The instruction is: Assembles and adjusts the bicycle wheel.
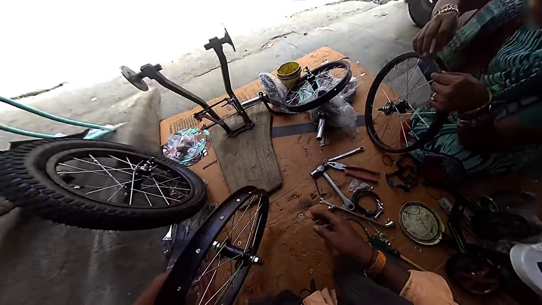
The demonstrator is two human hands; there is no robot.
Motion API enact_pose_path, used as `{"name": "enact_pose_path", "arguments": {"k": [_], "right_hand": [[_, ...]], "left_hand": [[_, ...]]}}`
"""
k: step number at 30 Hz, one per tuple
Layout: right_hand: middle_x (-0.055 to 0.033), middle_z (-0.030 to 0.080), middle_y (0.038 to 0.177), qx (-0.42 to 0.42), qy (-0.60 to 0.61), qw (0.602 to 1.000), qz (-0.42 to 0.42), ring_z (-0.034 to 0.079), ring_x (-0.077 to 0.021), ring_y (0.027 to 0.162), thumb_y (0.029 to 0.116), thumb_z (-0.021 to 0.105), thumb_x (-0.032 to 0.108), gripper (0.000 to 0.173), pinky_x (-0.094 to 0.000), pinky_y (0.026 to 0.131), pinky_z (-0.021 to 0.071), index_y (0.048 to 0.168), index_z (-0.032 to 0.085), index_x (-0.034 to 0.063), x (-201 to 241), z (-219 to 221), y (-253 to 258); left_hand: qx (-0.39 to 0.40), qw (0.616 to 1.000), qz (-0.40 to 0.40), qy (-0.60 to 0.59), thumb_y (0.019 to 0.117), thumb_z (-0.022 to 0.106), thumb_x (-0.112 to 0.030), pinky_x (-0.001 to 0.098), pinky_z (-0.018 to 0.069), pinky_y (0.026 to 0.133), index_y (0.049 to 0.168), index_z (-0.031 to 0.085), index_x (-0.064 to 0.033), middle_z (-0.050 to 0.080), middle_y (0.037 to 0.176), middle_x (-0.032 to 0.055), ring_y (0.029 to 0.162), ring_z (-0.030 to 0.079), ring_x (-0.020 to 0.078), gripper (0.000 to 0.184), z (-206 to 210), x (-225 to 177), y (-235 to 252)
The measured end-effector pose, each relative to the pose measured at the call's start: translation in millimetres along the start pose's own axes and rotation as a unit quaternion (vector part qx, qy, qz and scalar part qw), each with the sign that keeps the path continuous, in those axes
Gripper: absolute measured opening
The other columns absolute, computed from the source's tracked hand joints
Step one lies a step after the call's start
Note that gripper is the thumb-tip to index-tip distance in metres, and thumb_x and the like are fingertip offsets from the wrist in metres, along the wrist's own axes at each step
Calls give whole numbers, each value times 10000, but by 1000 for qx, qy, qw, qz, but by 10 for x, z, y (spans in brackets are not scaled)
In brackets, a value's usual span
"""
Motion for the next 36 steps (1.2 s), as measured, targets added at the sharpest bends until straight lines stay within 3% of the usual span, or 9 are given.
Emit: {"name": "enact_pose_path", "arguments": {"k": [3,6,10,14,16,21,26,30,36], "right_hand": [[-148,540,1472,-5,83,994,78,616,-240,1260,985,654,421,693,-434,1036,544,1545,413,91,-103,-27,40],[-168,491,1521,16,202,971,126,564,-284,1335,1020,589,439,724,-475,1068,522,1587,314,82,-80,27,0],[-162,552,1443,70,333,928,150,609,-291,1268,1040,553,397,641,-491,1031,545,1556,345,79,-119,208,-71],[-158,588,1396,-9,363,917,167,638,-284,1214,1025,600,313,629,-455,1004,560,1564,358,96,-217,52,-156],[-159,590,1400,-22,373,914,156,632,-291,1224,1025,593,309,612,-454,1006,557,1558,378,98,-207,39,-108],[-162,602,1382,-37,379,917,116,653,-274,1179,1000,634,206,624,-442,987,566,1551,381,57,-130,119,91],[-175,579,1403,-102,404,906,78,652,-259,1165,993,623,106,574,-425,978,567,1520,416,13,-132,-3,260],[-174,602,1351,-113,401,907,62,658,-242,1133,1007,592,88,507,-395,969,570,1483,449,-15,-66,-67,299],[-144,574,1458,7,328,945,-12,633,-305,1235,1014,562,74,608,-462,1056,535,1590,369,102,375,-84,203]], "left_hand": [[-11,991,48,-128,975,648,-482,269,582,797,1304,601,-280,678,828,-150,747,655,24,389,55,10,296],[-43,959,53,-276,986,597,-532,334,574,948,1239,632,-240,604,679,-118,666,639,49,388,243,162,615],[-106,911,0,-398,1075,466,-400,326,610,841,1222,615,-133,568,644,-68,615,626,67,339,551,476,830],[-216,866,-122,-435,1105,340,-230,333,616,823,1116,585,-72,556,631,-37,627,637,94,291,865,829,859],[-272,836,-171,-445,1103,386,-156,325,621,795,1191,548,-13,602,718,26,680,663,130,234,930,1006,780],[-299,829,-216,-421,1114,382,-262,309,621,770,1063,603,-79,699,776,20,751,713,132,291,1002,1221,648],[-193,871,-250,-376,1121,159,-414,361,584,940,1398,402,-40,703,1235,93,1076,712,191,525,1056,1280,649],[-157,894,-275,-318,1127,228,-257,327,595,797,1596,117,-86,605,1232,81,900,684,131,511,1131,1236,555],[-246,819,-304,-420,1120,353,-345,368,614,752,1332,536,-57,721,1082,117,882,717,206,402,1027,1425,544]]}}
Point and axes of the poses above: each hand's wrist, its own y-axis towards the middle knuckle, its own z-axis out of the palm, x = y × z, the point moved 3 cm from there along y, towards the middle knuckle
